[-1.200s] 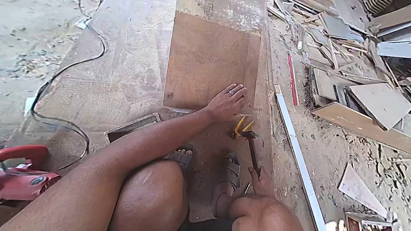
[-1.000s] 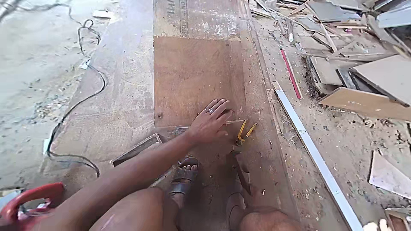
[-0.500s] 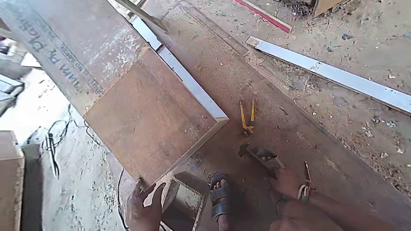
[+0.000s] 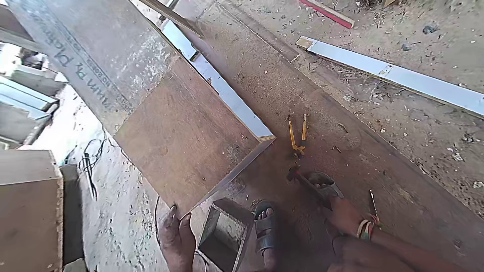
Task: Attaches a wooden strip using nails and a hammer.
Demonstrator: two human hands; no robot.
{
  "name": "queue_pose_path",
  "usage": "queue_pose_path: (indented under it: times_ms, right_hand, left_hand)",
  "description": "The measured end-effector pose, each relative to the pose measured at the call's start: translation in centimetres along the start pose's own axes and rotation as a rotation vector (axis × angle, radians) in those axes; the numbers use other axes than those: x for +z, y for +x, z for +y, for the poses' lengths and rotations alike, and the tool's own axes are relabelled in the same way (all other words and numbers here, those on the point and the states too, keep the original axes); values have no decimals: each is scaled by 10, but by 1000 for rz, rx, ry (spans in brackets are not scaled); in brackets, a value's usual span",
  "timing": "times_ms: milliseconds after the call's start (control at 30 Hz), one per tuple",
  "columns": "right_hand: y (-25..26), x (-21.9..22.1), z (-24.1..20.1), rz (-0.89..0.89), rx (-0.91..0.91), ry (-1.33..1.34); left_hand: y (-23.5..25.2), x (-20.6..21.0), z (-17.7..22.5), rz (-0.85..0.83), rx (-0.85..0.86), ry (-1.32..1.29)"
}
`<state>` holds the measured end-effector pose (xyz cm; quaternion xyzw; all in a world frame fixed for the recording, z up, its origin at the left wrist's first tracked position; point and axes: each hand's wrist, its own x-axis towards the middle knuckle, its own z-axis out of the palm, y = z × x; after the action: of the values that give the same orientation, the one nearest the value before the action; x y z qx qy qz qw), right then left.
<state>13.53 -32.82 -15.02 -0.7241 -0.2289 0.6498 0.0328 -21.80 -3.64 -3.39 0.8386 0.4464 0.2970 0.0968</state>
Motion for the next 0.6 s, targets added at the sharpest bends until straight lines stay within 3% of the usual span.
queue_pose_path:
  times_ms: [300, 600]
  right_hand:
    - [10, 9, 0, 52, 27, -42]
    - [8, 19, -1, 153, 45, 79]
  left_hand:
    - [-8, 23, 2, 94, -182, -226]
    - [-11, 29, -18, 134, -142, -343]
